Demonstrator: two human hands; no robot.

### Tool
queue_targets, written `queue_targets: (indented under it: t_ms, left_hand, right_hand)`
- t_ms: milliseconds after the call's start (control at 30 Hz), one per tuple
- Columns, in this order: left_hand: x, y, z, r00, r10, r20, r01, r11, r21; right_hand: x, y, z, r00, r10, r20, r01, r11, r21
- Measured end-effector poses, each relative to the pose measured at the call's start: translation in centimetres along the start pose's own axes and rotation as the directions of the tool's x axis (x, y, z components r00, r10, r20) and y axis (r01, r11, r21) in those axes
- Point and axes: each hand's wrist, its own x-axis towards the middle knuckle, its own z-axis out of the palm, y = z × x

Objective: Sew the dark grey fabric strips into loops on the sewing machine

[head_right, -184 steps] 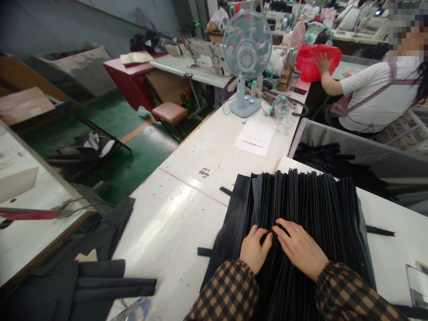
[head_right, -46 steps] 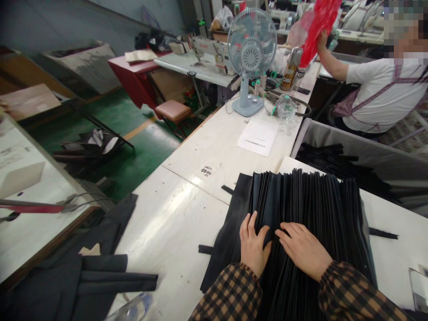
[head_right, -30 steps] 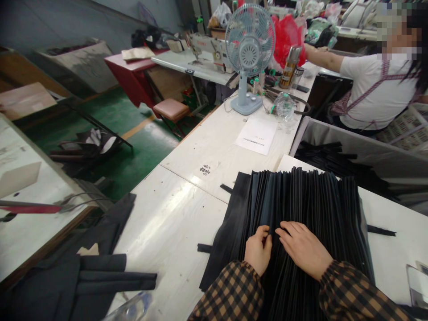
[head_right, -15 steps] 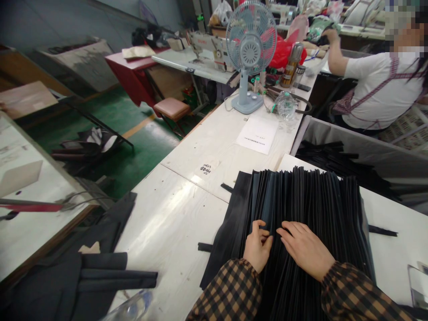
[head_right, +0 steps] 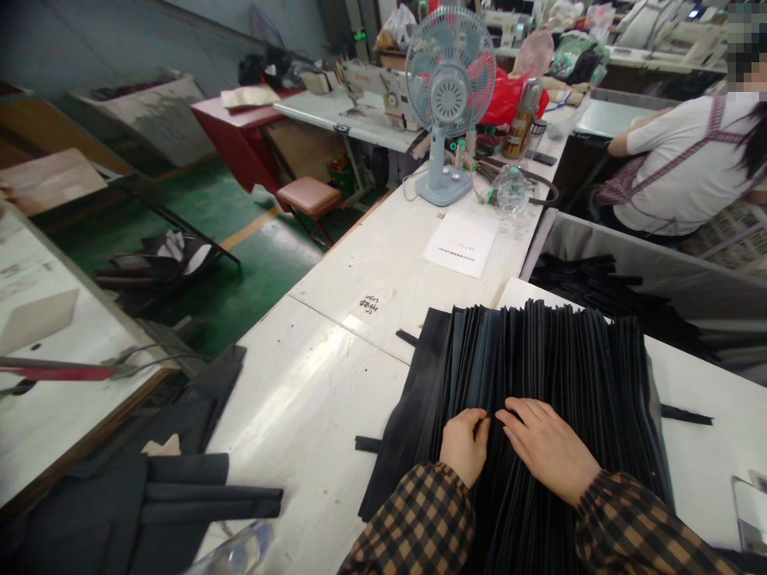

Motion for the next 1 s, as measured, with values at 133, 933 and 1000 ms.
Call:
queue_targets:
  t_ms: [133, 933, 1000]
  left_hand:
    - [0.05, -0.09, 0.38, 0.999, -0.027, -0.028, 0.027, 0.999, 0.021]
    - [-0.69, 0.2, 0.27, 0.999, -0.031, -0.041, 0.028, 0.995, -0.091]
    - [-0.79, 0.29, 0.26, 0.998, -0.034, -0.043, 0.03, 0.995, -0.094]
  right_hand:
    - [-0.02, -0.04, -0.11, 1.0, -0.004, 0.001, 0.004, 1.0, 0.003]
    - [-0.15, -0.08, -0.34, 0.999, 0.006, -0.04, -0.005, 0.999, 0.038]
    - [-0.16, -0.06, -0.31, 0.999, 0.004, -0.039, -0.002, 0.999, 0.036]
